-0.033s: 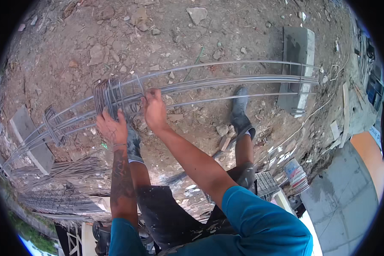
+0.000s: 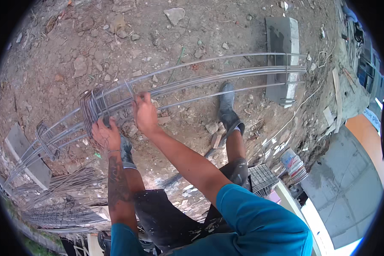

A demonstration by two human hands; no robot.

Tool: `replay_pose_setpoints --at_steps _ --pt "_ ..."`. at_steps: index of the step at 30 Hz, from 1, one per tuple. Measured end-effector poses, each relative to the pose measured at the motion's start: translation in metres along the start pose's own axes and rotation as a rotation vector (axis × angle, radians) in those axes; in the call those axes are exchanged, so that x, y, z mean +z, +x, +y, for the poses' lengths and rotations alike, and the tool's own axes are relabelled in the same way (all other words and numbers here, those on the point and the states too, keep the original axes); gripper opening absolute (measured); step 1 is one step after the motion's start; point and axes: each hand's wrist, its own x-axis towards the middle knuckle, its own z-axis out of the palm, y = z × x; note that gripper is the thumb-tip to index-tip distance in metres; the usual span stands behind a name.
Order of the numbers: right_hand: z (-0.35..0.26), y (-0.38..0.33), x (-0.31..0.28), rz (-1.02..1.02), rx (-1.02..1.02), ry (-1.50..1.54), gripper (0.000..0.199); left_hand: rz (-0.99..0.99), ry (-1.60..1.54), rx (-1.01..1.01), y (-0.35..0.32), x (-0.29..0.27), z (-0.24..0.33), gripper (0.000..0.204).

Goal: The person assembles a rebar cage by hand, sliding square metal rebar rings onto rebar rods and spacing them along the rods.

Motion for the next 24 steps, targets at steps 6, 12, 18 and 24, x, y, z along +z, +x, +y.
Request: replay_pose_setpoints --at_steps 6,12,18,24 --pt "0.105 0.068 -0.163 0.207 -0.038 -0.201 0.019 0.301 0.058 -0.118 -0.013 0.031 0.046 0.034" --pt "0.217 0.124 -0.311 0.403 -0.086 -0.514 0.015 0.270 0.240 -0.037 -0.014 0.045 0.060 0.018" --pt "0.251 0.136 -0.366 0.472 -0.114 -0.603 0.031 0.085 -0.173 -0.047 -0.026 0.050 0.141 0.024" --pt "0.164 0.058 -0.267 0.254 -0.280 -0.197 0.048 -0.074 -0.528 0.079 -0.057 0.057 0.253 0.027"
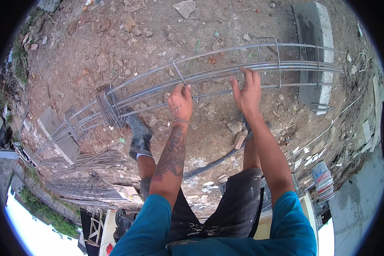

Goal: The person assembles a rebar cage by hand, sliding square metal rebar rings onto rebar rods and spacing them along the rods.

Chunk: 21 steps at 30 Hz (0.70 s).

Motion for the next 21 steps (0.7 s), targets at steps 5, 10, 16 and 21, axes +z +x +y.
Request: replay_pose_setpoints --at_steps 5,10,16,21 --pt "-0.083 -0.049 0.077 -0.077 -0.037 -0.055 0.047 0.340 0.150 0.038 -0.013 -0.046 -0.039 0.029" --pt "-0.144 -0.057 0.120 -0.039 -0.108 -0.025 0.048 0.555 0.471 -0.119 0.006 -0.150 -0.164 0.039" --pt "-0.282 -0.081 0.229 -0.462 -0.195 0.259 0.046 0.238 0.097 -0.274 0.046 -0.230 -0.259 0.054" --pt "-0.343 -0.103 0.314 -0.528 0.252 0.288 0.048 0.167 0.045 -0.264 0.063 -0.237 -0.300 0.048"
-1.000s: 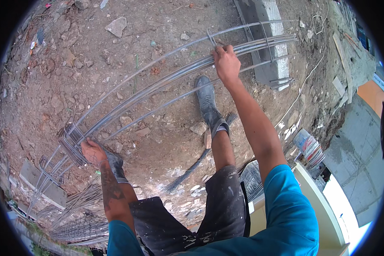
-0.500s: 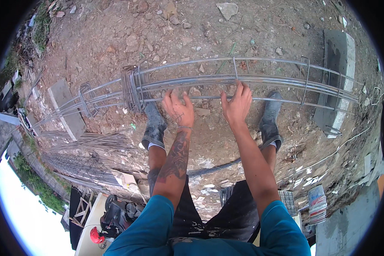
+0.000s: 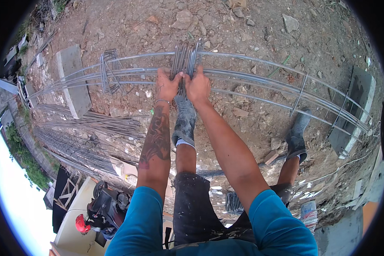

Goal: The person assembles a rebar cage by hand, sliding square metal rebar rings onto rebar rods and spacing them along the rods.

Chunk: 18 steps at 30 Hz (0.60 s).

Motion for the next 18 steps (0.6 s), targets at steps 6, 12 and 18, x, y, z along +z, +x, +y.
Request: replay_pose_setpoints --at_steps 6,12,18 --pt "0.014 0.003 0.009 0.129 -0.012 0.214 0.042 -0.141 -0.524 -0.101 0.010 -0.003 -0.028 0.036" --pt "0.020 -0.002 -0.032 0.100 0.012 0.244 0.029 0.200 0.008 0.003 0.009 -0.041 -0.035 0.032" --pt "0.035 -0.005 -0.092 0.151 0.037 0.063 0.022 0.004 0.089 0.381 -0.062 0.020 0.064 0.043"
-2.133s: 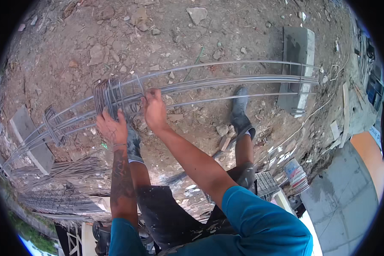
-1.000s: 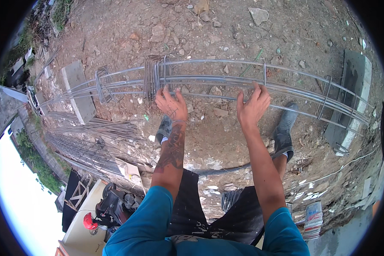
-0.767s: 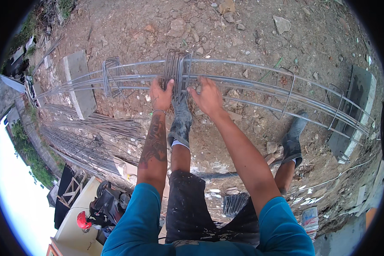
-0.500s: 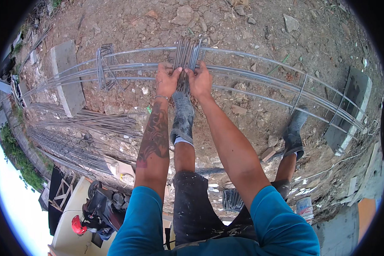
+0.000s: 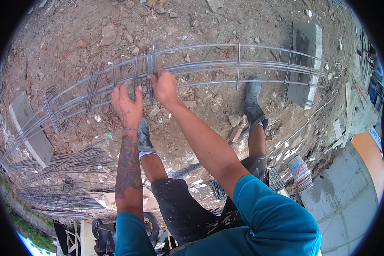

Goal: The person assembles a rebar cage by hand, sliding square metal rebar rings onto rebar rods and spacing them along the rods.

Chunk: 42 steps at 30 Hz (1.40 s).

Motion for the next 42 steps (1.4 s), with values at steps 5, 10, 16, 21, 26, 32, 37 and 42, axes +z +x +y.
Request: replay_pose_setpoints --at_steps 5,10,16,21,26,32,37,42 --pt "0.021 0.009 -0.055 0.017 0.005 -0.089 0.021 0.048 0.132 -0.161 0.014 0.041 0.066 0.039" --pt "0.049 0.021 -0.103 -0.029 0.020 -0.177 0.022 0.222 0.159 0.006 -0.006 0.053 0.098 0.037" --pt "0.076 0.019 -0.149 0.030 -0.005 -0.168 0.028 -0.306 -0.132 -0.389 -0.005 0.102 0.156 0.033" --pt "0.140 0.024 -0.249 0.542 -0.052 -0.389 0.047 0.238 0.240 0.110 -0.022 0.113 0.191 0.044" --pt "0.223 0.056 -0.385 0.889 0.074 -0.651 0.051 -0.122 0.188 -0.043 -0.018 0.139 0.213 0.038" --pt "0.279 0.086 -0.461 0.525 0.085 -0.670 0.032 -0.074 0.126 -0.129 -0.026 0.152 0.245 0.029" --pt "0.305 0.077 -0.498 0.674 0.097 -0.698 0.027 0.029 0.176 0.165 -0.049 0.188 0.307 0.029" --pt "0.313 0.083 -0.519 0.633 0.034 -0.697 0.025 -0.309 0.063 -0.109 -0.038 0.226 0.356 0.026"
